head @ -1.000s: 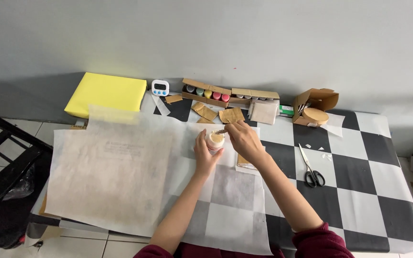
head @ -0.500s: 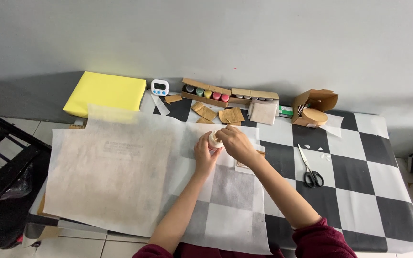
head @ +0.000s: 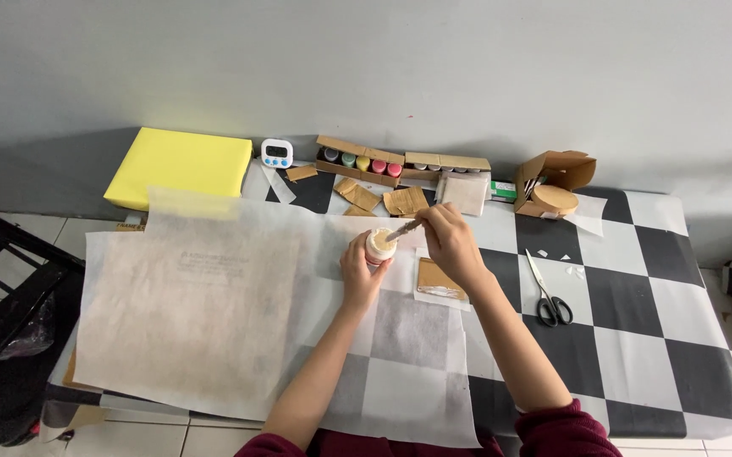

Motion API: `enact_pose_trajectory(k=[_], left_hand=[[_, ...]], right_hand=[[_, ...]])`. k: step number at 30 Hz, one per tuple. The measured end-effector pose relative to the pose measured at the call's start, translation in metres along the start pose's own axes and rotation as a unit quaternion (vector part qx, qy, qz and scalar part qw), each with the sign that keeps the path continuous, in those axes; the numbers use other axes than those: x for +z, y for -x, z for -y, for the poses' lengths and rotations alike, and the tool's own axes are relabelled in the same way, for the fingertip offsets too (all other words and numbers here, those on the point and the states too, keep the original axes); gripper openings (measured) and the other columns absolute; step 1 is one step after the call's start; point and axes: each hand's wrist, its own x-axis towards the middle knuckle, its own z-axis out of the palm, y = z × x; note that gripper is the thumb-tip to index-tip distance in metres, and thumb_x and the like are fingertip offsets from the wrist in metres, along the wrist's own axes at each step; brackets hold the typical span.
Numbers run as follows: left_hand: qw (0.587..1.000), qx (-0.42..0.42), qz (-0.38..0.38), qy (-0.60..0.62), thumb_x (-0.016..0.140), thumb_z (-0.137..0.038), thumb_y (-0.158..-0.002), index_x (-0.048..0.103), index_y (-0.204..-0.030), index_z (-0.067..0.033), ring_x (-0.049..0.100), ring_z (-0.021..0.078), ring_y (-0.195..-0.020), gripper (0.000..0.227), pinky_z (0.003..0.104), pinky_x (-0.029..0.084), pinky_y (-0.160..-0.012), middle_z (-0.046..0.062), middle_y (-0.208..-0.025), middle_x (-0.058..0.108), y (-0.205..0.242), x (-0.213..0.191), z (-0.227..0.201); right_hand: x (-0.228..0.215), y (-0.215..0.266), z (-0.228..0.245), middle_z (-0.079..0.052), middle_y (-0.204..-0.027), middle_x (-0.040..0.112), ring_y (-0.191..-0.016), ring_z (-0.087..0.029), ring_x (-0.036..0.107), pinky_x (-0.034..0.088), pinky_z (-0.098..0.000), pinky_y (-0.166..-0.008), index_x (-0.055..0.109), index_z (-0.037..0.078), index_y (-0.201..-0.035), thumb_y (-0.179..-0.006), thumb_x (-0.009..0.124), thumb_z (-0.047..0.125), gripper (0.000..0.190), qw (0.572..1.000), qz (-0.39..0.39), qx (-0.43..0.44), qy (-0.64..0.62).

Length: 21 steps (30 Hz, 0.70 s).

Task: Applying adhesive to a cardboard frame and attaching a small sheet of paper to it using scissors and a glue applicator.

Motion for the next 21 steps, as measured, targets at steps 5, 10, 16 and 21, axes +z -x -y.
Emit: enact_pose_trajectory(k=[5, 10, 16, 21], left_hand=[[1.0, -0.012, 0.0, -0.004, 0.084, -0.027, -0.075, 0.053, -0.139, -0.0089, 0.061, 0.0327, -0.119, 0.073, 0.05, 0.043, -0.101, 0.012, -0.13, 0.061, 0.001, 0.0, 0.0], [1.0, -0.025, 0.004, 0.012, 0.083, -0.026, -0.079, 0.049, -0.142, -0.0093, 0.057, 0.0332, -0.124, 0.073, 0.052, 0.037, -0.106, 0.012, -0.135, 0.057, -0.001, -0.009, -0.014], [0.996, 0.048, -0.074, -0.014, 0.077, -0.048, -0.083, 0.042, -0.145, -0.0095, 0.045, 0.0312, -0.13, 0.081, 0.049, 0.025, -0.11, 0.012, -0.138, 0.046, 0.002, -0.018, -0.028], [0.972, 0.234, -0.003, 0.023, 0.057, -0.015, -0.097, 0.062, -0.118, -0.0113, 0.066, 0.0185, -0.086, 0.022, 0.035, 0.048, -0.086, 0.0, -0.095, 0.065, 0.007, -0.019, -0.047]], right_hand=[[-0.002, 0.013, -0.011, -0.005, -0.08, 0.069, -0.076, -0.02, 0.061, 0.053, -0.0318, -0.073, 0.069, 0.008, -0.097, -0.092, 0.062, -0.009, 0.02, 0.987, -0.04, 0.127, -0.089], [-0.012, 0.043, -0.039, -0.011, -0.081, 0.067, -0.078, -0.018, 0.06, 0.05, -0.0323, -0.076, 0.068, 0.001, -0.101, -0.097, 0.053, -0.01, 0.019, 0.91, -0.092, 0.273, -0.3], [-0.043, 0.1, -0.074, -0.013, -0.084, 0.067, -0.079, -0.013, 0.063, 0.052, -0.0241, -0.073, 0.068, -0.007, -0.108, -0.097, 0.058, -0.006, 0.015, 0.817, -0.169, 0.36, -0.418], [-0.045, 0.14, -0.11, -0.011, -0.081, 0.064, -0.076, -0.011, 0.059, 0.05, -0.0231, -0.068, 0.068, -0.004, -0.103, -0.103, 0.057, 0.0, 0.012, 0.804, -0.18, 0.403, -0.399]])
